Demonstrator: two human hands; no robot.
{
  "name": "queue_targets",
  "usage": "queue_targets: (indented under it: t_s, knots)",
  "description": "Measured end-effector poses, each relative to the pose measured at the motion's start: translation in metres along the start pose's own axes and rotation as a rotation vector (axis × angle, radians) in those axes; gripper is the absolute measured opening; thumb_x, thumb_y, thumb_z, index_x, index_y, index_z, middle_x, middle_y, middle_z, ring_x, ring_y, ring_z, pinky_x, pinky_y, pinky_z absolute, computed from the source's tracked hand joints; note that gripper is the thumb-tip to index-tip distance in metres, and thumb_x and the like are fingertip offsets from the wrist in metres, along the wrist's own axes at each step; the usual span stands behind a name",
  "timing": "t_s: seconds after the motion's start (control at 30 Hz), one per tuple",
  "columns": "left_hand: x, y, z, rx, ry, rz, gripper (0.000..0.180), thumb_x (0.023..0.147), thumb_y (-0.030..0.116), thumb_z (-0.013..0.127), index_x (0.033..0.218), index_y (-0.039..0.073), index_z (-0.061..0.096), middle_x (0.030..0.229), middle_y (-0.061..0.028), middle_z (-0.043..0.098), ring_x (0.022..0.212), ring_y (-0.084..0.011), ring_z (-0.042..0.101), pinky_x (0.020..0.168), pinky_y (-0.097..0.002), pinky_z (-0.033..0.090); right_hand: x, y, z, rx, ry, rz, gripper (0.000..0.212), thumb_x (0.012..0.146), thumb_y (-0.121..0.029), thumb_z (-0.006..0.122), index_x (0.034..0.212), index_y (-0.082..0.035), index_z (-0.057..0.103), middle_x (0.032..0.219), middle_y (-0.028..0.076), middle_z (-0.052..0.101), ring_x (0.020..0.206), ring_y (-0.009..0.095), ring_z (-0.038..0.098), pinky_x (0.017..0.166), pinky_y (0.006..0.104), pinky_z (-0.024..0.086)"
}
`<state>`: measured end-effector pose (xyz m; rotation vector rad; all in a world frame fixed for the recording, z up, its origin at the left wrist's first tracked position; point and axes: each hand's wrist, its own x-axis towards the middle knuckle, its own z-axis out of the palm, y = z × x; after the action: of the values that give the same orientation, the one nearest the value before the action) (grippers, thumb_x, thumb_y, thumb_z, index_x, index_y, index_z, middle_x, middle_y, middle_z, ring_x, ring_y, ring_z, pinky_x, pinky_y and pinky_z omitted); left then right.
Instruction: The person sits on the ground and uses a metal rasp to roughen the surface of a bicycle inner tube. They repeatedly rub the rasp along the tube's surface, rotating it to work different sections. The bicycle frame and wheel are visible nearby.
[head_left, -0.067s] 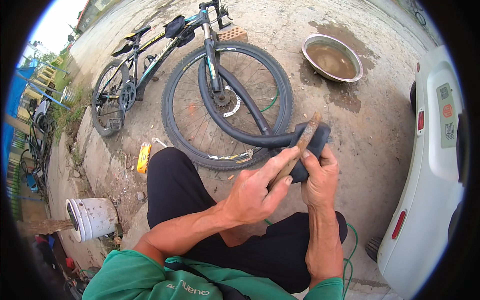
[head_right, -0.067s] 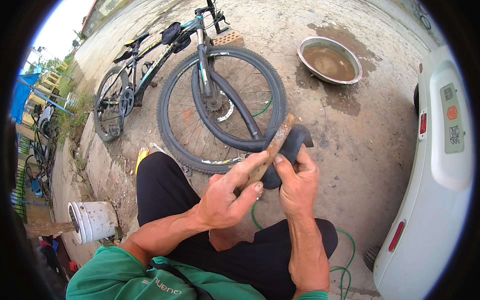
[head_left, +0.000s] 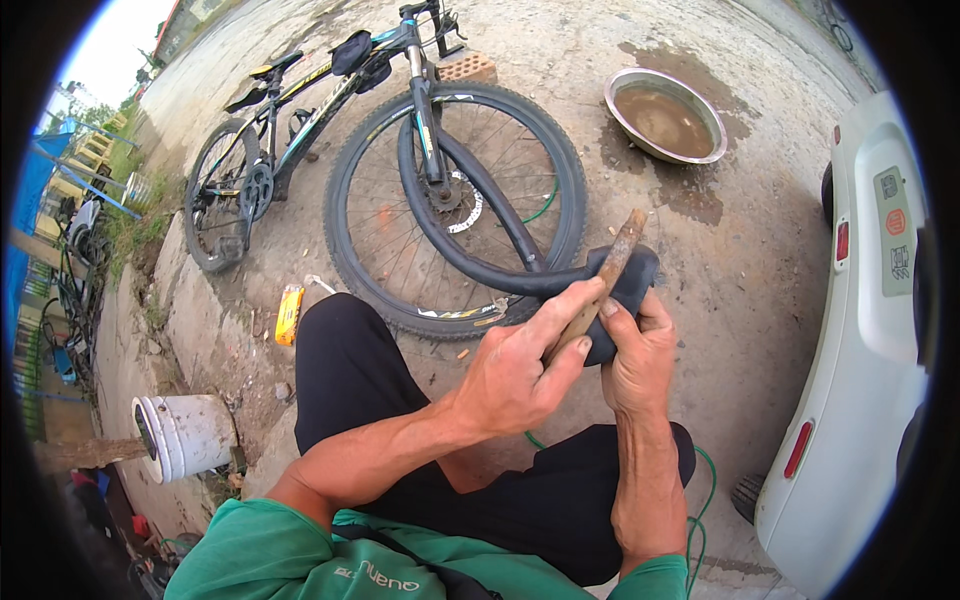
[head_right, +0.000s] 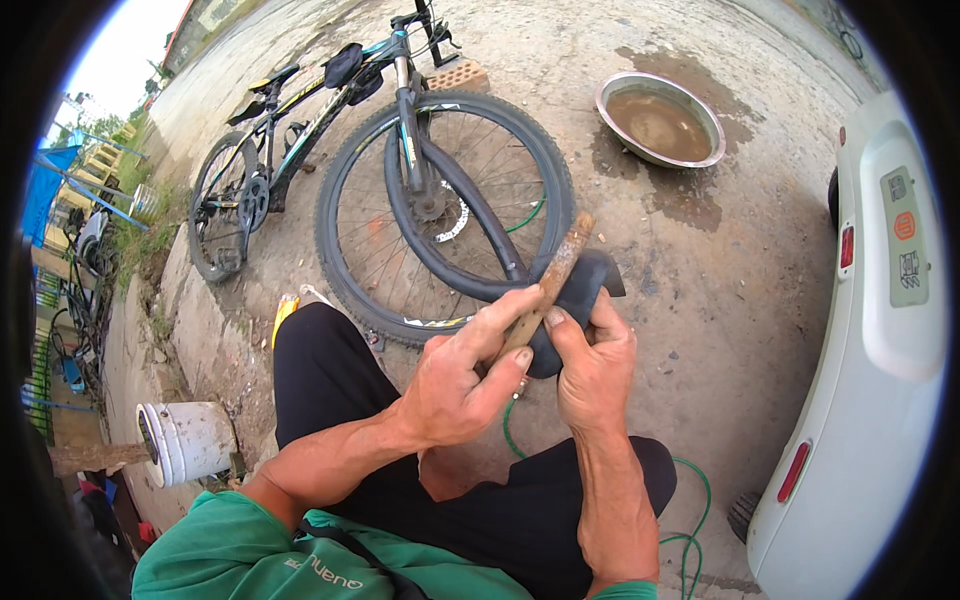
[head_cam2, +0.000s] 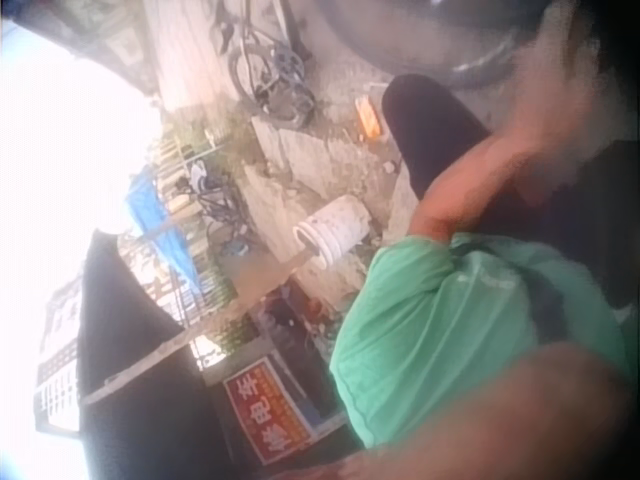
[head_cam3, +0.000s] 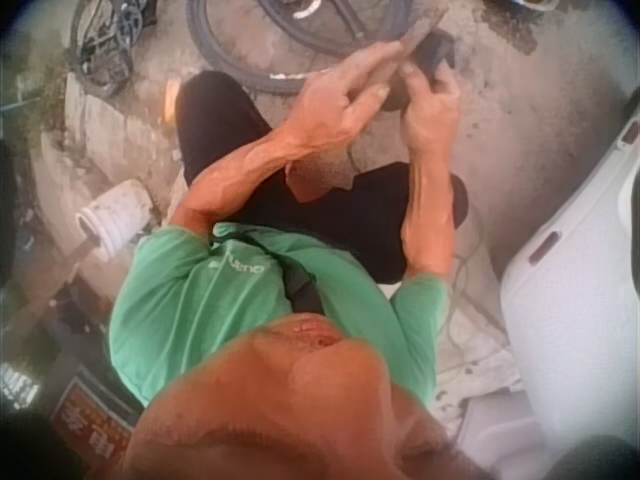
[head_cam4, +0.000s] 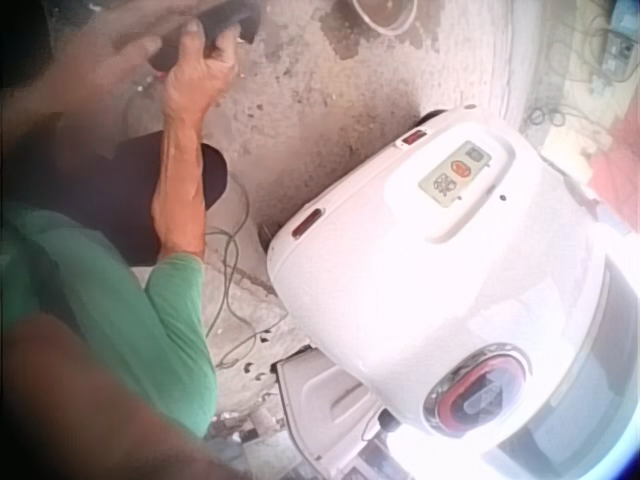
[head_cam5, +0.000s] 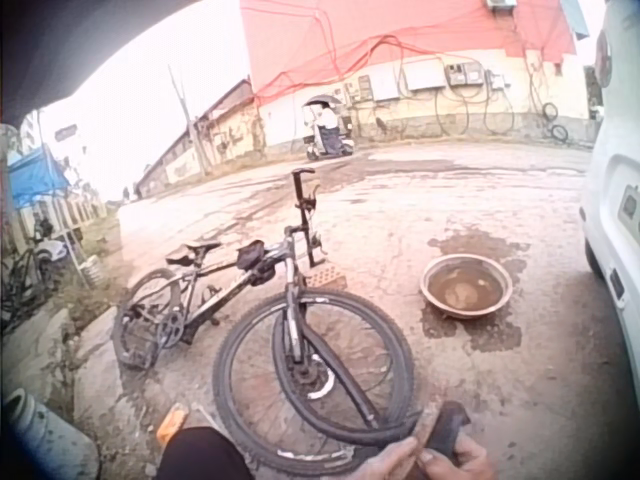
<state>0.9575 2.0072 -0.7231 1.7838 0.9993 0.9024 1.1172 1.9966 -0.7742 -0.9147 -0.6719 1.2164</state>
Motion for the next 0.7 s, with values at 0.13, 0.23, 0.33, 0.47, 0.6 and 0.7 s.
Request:
queue_targets:
  t_s: [0.13,0.23,0.33,0.47,0.6,0.7]
  knots:
    - [0.032,0.023,-0.006,0.056,-0.033,-0.108,0.057,0.099,0.008,0.061,0.154,0.003,0.047,0.097,-0.02,0.07,0.082,-0.021,0.072,0.075,-0.0344,0.056,0.001,-0.002,-0.002,0.007,0.015,-0.009,0.029,0.098,0.0,0.065,0.127,0.003,0.068,0.112,0.005,0.073,0.098,0.01,0.067,0.09,0.0275,0.054]
    - [0.024,0.03,-0.014,0.055,-0.031,-0.11,0.058,0.097,0.006,0.062,0.153,0.001,0.047,0.107,-0.0235,0.075,0.087,-0.0227,0.077,0.08,-0.0342,0.058,0.001,-0.007,-0.001,0.012,0.033,-0.02,0.029,0.098,-0.001,0.065,0.127,0.003,0.068,0.111,0.005,0.073,0.098,0.01,0.067,0.088,0.027,0.054]
    - [-0.01,0.011,-0.009,0.1,-0.033,0.076,0.06,0.095,0.002,0.065,0.152,0.0,0.048,0.12,-0.0251,0.073,0.1,-0.0293,0.078,0.086,-0.0361,0.059,0.002,-0.006,-0.005,0.023,0.031,-0.028,0.029,0.099,-0.002,0.066,0.127,0.003,0.068,0.111,0.005,0.073,0.098,0.01,0.067,0.088,0.0265,0.054]
    - [-0.003,0.003,0.006,0.017,0.022,0.02,0.058,0.096,0.005,0.064,0.152,0.0,0.049,0.079,-0.0079,0.071,0.073,-0.009,0.066,0.069,-0.0281,0.052,0.001,-0.003,0.001,0.002,0.016,-0.003,0.028,0.099,-0.003,0.065,0.126,0.003,0.068,0.11,0.005,0.073,0.097,0.009,0.066,0.087,0.0257,0.054]
    - [0.038,0.022,-0.003,-0.011,0.052,-0.098,0.057,0.098,0.009,0.063,0.153,0.003,0.05,0.061,0.0009,0.051,0.058,-0.0066,0.048,0.056,-0.0293,0.042,-0.001,-0.004,-0.002,-0.032,0.001,-0.006,0.028,0.098,-0.002,0.065,0.126,0.003,0.068,0.112,0.004,0.072,0.098,0.009,0.066,0.088,0.0256,0.054]
    - [0.033,0.03,-0.01,0.007,0.059,-0.085,0.056,0.097,0.007,0.063,0.151,0.002,0.051,0.071,-0.0055,0.057,0.065,-0.0102,0.056,0.062,-0.0292,0.046,-0.002,-0.008,0.003,-0.013,0.036,-0.024,0.029,0.098,-0.003,0.065,0.126,0.003,0.068,0.112,0.004,0.072,0.099,0.01,0.066,0.089,0.0268,0.054]
